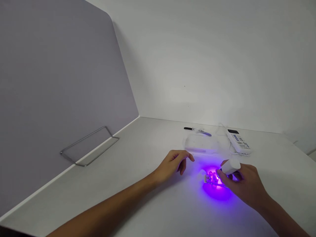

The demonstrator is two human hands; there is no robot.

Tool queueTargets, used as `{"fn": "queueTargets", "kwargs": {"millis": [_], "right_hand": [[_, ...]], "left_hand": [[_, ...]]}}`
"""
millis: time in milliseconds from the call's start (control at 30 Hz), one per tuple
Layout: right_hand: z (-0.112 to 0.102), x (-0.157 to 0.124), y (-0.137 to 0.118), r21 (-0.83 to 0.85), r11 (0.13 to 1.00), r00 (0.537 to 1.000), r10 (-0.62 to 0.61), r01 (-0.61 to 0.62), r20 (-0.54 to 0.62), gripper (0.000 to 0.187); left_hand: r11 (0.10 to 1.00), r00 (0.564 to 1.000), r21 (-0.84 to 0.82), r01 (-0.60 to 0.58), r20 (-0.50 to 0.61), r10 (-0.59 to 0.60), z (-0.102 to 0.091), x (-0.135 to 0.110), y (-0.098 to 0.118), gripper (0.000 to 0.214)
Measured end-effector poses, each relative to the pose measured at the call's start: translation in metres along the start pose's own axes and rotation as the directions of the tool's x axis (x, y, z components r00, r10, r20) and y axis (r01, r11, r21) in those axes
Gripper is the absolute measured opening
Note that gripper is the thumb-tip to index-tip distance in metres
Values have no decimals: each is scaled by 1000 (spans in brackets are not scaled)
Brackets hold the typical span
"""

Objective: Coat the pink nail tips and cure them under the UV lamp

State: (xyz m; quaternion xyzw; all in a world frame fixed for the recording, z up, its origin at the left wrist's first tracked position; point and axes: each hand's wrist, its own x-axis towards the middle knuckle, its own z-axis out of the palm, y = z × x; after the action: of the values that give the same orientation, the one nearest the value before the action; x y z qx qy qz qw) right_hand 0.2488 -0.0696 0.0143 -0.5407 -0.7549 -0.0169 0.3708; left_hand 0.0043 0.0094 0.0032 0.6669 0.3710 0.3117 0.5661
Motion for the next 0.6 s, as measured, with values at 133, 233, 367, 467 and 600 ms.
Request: {"fn": "queueTargets", "kwargs": {"millis": [133,233,367,467,600], "right_hand": [[0,-1,0,1,1000,1000,9,-9,21,41],[0,-1,0,7,1000,999,22,-22,30,42],[0,0,0,13,1000,999,15,-15,30,45],[0,0,0,11,1000,1000,9,-9,21,46],[0,0,0,11,1000,999,13,-13,33,46]], "left_hand": [[1000,1000,-12,-2,-10,2,0,-1,2,38],[1000,1000,-7,-5,-7,5,0,-1,1,38],[1000,1000,-4,-20,4,20,0,0,-2,38],[1000,1000,-6,-28,0,28,0,0,-3,36],[1000,999,-1,-31,-14,31,0,0,-2,35]]}}
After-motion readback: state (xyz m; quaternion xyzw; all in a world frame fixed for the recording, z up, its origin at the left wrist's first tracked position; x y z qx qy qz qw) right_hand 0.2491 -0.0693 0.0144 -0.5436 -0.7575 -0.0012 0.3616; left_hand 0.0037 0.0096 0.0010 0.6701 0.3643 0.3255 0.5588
